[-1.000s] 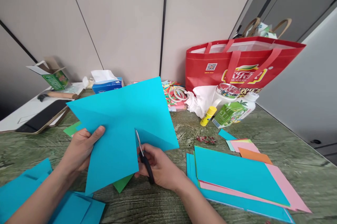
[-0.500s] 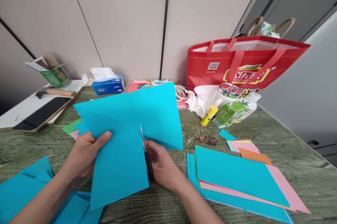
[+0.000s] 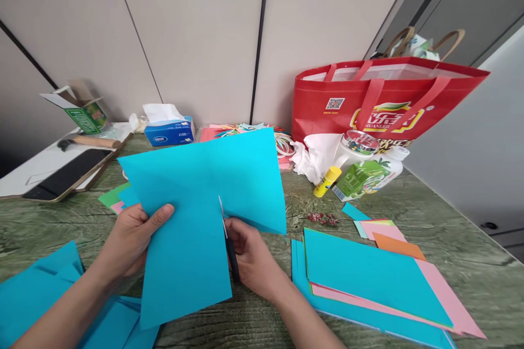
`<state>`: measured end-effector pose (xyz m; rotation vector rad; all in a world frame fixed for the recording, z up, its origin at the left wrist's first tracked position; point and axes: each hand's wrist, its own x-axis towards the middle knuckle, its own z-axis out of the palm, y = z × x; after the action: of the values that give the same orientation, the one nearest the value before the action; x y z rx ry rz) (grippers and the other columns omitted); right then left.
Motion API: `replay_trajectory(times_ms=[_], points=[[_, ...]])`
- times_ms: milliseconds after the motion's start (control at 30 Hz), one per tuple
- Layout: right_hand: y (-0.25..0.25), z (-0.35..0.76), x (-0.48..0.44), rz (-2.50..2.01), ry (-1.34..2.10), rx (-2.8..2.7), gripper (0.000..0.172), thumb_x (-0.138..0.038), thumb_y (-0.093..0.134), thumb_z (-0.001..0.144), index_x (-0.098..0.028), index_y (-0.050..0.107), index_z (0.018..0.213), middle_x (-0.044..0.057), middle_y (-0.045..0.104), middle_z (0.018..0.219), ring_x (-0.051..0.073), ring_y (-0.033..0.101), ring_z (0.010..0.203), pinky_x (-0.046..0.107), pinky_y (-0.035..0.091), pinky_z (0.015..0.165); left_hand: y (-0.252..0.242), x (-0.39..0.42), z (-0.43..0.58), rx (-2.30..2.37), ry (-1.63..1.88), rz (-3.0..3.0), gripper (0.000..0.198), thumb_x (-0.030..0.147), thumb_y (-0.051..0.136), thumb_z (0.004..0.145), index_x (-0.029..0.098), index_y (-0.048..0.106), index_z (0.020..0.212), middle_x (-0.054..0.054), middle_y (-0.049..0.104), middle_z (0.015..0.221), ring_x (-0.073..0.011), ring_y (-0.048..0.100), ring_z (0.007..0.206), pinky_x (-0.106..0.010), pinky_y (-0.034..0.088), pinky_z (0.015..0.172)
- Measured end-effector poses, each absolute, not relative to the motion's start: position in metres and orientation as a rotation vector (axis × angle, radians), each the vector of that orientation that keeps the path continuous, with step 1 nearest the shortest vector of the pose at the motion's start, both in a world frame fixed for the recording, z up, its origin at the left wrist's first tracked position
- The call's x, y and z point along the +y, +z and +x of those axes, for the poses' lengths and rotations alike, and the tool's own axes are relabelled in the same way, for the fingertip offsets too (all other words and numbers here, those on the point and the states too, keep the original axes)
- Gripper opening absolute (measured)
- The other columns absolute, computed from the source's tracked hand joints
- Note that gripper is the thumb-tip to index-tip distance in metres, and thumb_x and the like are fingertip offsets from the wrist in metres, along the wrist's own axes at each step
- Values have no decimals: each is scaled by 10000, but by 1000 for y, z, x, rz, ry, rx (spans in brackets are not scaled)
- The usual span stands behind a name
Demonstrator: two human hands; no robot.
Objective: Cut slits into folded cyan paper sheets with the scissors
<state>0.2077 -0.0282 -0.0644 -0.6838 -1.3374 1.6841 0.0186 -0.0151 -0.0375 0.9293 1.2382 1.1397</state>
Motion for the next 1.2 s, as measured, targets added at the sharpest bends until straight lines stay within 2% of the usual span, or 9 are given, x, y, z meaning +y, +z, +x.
replay_trajectory(times_ms=[133,333,567,767,933,1033,1200], points=[[-65,206,-29,-669,1678,-1333,324,-239,635,731,-241,579,1050,46,612,1109,231,566,1007,359,464,853,-37,-15,19,1237,1143,921,322,375,677,609,183,614,860,-37,702,837,-258,635,717,-403,555,585],[-68,206,-29,-690,1628,-1357,289,-235,634,731,-240,590,1016,45,636,1057,234,568,999,341,485,787,-33,-15,20,1284,1142,983,313,415,687,573,203,621,794,-37,696,823,-270,623,712,-388,557,546],[-70,207,-30,-726,1608,-1355,162,-221,637,726,-219,603,885,47,640,1030,234,587,950,315,487,712,-35,-18,17,1334,1151,1061,302,427,656,607,207,609,807,-20,674,721,-224,601,609,-344,539,474],[-72,206,-27,-711,1591,-1350,185,-194,629,733,-230,610,914,37,642,1024,228,591,936,299,487,681,-31,-17,21,1344,1172,1050,336,477,682,543,234,594,757,1,666,725,-235,601,634,-336,553,477],[-71,206,-29,-715,1580,-1344,241,-206,635,728,-237,610,966,36,650,1011,229,582,956,304,494,701,-31,-19,21,1333,1167,1071,354,470,664,577,230,587,826,-2,667,759,-234,607,637,-362,572,523],[-70,205,-29,-736,1575,-1344,249,-239,641,723,-228,611,970,43,661,993,228,601,916,303,503,681,-30,-19,20,1343,1168,1074,365,482,664,569,228,586,819,-3,661,754,-239,609,651,-360,574,517],[-73,204,-30,-754,1556,-1339,265,-289,656,704,-208,615,953,47,673,972,229,617,877,333,510,734,-30,-19,20,1350,1160,1056,337,481,670,561,242,583,780,2,651,723,-252,606,672,-361,574,526]])
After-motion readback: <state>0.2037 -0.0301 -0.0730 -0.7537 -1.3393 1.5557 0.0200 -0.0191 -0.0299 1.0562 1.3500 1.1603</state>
